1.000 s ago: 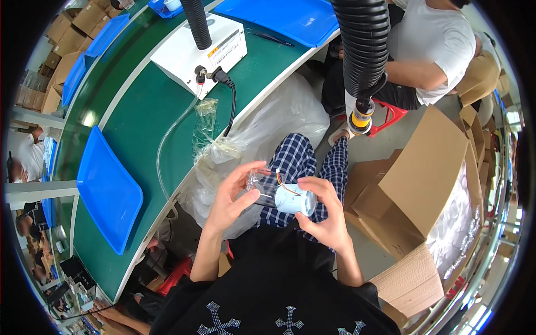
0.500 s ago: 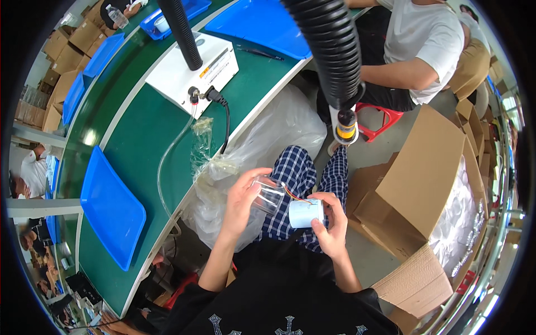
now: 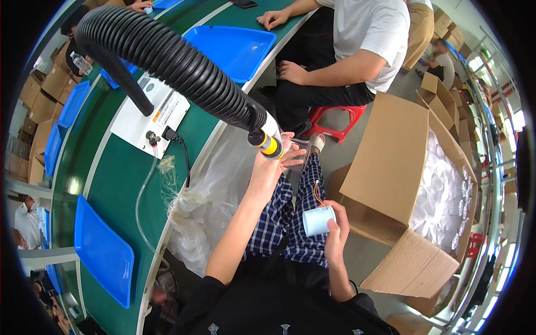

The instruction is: The person sits on the floor in a factory setting and repeatedly assembles small cylindrical objects. They pick up a clear plastic cylinder and a white inner component, fit them together, and place the finished unit into a blue tray. The process is repeated multiple times with items retrieved from a nearby cardboard box.

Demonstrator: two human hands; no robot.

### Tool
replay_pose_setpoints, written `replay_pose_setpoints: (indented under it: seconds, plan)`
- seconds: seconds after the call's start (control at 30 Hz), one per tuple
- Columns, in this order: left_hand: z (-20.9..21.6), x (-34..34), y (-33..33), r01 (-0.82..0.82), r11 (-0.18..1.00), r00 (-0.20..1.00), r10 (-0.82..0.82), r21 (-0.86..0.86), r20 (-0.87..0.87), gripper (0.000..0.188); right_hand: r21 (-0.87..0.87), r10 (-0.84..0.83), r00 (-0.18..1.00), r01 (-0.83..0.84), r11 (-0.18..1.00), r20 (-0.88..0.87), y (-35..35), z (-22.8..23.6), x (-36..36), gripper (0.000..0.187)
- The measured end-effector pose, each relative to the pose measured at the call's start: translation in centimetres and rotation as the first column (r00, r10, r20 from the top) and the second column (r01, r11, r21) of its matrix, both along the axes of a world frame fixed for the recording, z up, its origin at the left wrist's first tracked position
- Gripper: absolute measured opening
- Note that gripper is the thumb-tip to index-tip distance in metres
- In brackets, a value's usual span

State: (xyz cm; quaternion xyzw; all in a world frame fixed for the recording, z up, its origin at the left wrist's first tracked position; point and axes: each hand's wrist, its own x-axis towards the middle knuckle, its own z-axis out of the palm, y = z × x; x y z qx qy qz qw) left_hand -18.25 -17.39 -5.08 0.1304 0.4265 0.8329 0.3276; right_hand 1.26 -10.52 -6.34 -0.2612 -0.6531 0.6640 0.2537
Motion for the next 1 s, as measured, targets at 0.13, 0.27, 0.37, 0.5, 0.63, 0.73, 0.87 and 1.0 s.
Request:
replay_pose_setpoints:
  seconds: [0.13,0.27,0.37,0.5,0.63,0.73,0.87,1.0]
  plan:
    - [0.0,-0.5,-1.5,-0.061,0.981,0.997,0.050,0.184,0.065,0.040,-0.048,0.038,0.999,-0.039,0.998,-0.010,-0.3,-1.4,0.4,0.035]
    - [0.9,-0.6,-2.7,-0.074,0.977,0.995,0.086,0.198,-0.050,0.048,-0.058,0.063,0.998,-0.063,0.996,0.002,-0.6,-2.1,0.0,0.036]
    - [1.1,-0.2,-3.1,-0.079,0.981,0.994,0.090,0.176,-0.056,0.055,-0.103,0.057,0.998,-0.060,0.993,-0.027,-1.2,-1.9,-0.6,0.036]
    - [0.7,0.0,-3.4,-0.128,0.985,0.988,0.137,0.114,-0.077,0.052,-0.093,0.089,0.994,-0.094,0.991,-0.058,-1.4,-1.9,-1.2,0.036]
    - [-0.5,-0.2,-3.3,-0.105,0.982,0.986,0.083,0.155,0.145,0.050,-0.126,0.099,0.993,-0.106,0.986,-0.062,-1.5,-1.8,-1.5,0.035]
    - [-0.6,-0.4,-2.6,-0.046,0.938,0.936,-0.079,0.343,0.342,0.050,-0.144,0.110,0.993,-0.114,0.983,-0.037,-1.6,-2.2,-1.4,0.035]
    - [0.0,0.1,-0.1,-0.032,0.889,0.699,-0.307,0.457,0.646,0.051,-0.132,0.087,0.994,-0.095,0.987,-0.063,-1.8,-2.3,-1.3,0.034]
    - [-0.8,0.6,1.5,0.118,0.760,0.611,-0.563,0.639,0.556,0.050,-0.122,0.071,0.995,-0.079,0.989,-0.064,-1.4,-1.9,-1.1,0.034]
